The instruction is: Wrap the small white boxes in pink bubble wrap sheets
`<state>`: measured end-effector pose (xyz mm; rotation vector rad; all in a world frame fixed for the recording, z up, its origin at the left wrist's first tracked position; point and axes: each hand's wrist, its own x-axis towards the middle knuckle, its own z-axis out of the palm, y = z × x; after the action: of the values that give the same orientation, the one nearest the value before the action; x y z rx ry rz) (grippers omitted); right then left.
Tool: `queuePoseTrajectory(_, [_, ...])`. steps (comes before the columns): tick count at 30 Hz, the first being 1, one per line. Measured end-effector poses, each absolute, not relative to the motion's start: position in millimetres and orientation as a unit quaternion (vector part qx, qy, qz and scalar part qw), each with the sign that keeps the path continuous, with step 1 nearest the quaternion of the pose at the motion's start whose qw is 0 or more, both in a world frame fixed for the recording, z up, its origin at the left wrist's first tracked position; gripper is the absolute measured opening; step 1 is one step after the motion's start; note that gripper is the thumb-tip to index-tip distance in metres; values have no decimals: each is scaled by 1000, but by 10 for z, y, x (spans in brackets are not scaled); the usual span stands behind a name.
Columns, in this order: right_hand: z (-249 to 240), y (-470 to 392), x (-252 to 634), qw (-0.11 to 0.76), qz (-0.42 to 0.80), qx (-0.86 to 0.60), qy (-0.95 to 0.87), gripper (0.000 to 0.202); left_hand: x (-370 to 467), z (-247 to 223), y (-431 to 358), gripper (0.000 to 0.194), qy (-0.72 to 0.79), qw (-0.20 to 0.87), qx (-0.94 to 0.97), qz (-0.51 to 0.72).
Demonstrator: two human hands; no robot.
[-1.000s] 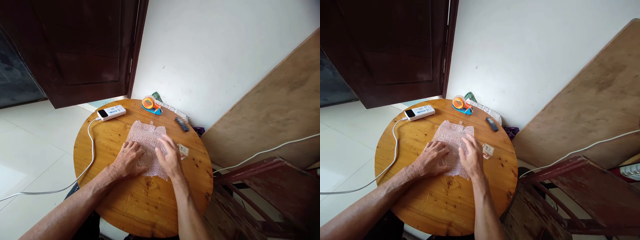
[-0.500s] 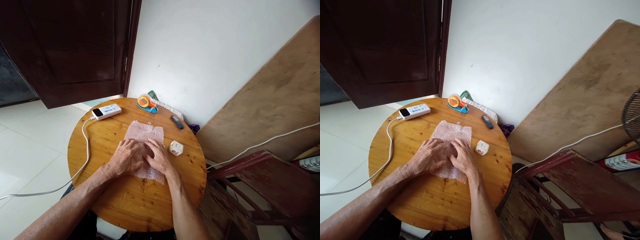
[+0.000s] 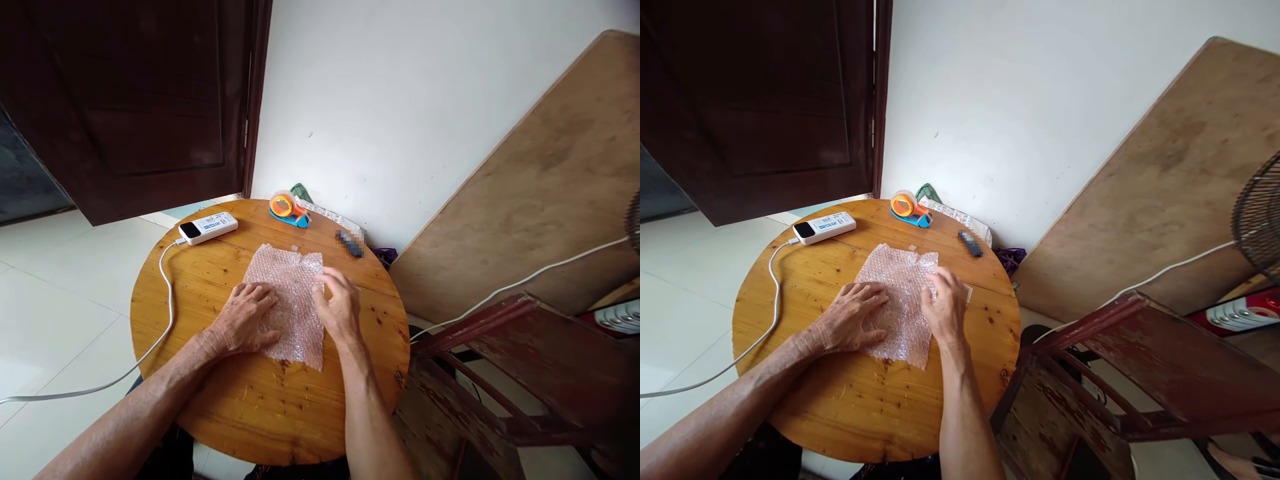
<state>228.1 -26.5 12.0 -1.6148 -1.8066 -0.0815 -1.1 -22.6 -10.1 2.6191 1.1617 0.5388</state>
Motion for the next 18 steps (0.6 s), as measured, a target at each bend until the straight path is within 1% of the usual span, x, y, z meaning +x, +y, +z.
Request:
queuePoseTrajectory(1, [139, -268, 2369, 353, -43, -659, -663, 32, -11, -102, -224, 59, 394, 115, 893, 184])
queuePoseTrajectory(3, [154, -279, 2549, 318, -29, -738, -594, 56, -12, -100, -222, 60, 392, 118, 894, 185])
queuePoseTrajectory(4, [152, -284, 2630, 289, -7, -766, -574, 62, -12, -98, -220, 61, 392, 119, 893, 184])
queuePoseTrajectory(5, [147, -290, 2695, 263, 16, -784, -562, 64, -13, -94, -219, 61, 393, 120, 893, 183])
queuePoseTrajectory(7, [146, -295, 2768, 242, 45, -796, -553, 59, -14, -89, -217, 61, 394, 120, 893, 181])
queuePoseTrajectory(8, [154, -295, 2771, 258, 47, -791, -553, 56, -14, -87, -217, 60, 394, 120, 893, 180])
queuePoseTrajectory(10, [190, -292, 2712, 336, 48, -758, -558, 51, -11, -88, -219, 60, 395, 120, 893, 180])
queuePoseTrajectory(12, [231, -293, 2580, 427, 81, -692, -576, 50, -1, -90, -223, 60, 394, 123, 892, 183])
queuePoseTrajectory(14, [247, -304, 2407, 473, 146, -618, -611, 51, 10, -88, -225, 63, 393, 131, 890, 191])
queuePoseTrajectory(16, [218, -320, 2239, 454, 211, -559, -661, 50, 13, -78, -220, 64, 398, 152, 881, 207])
queuePoseTrajectory(18, [155, -333, 2113, 390, 252, -524, -714, 51, -2, -56, -207, 60, 427, 191, 853, 232])
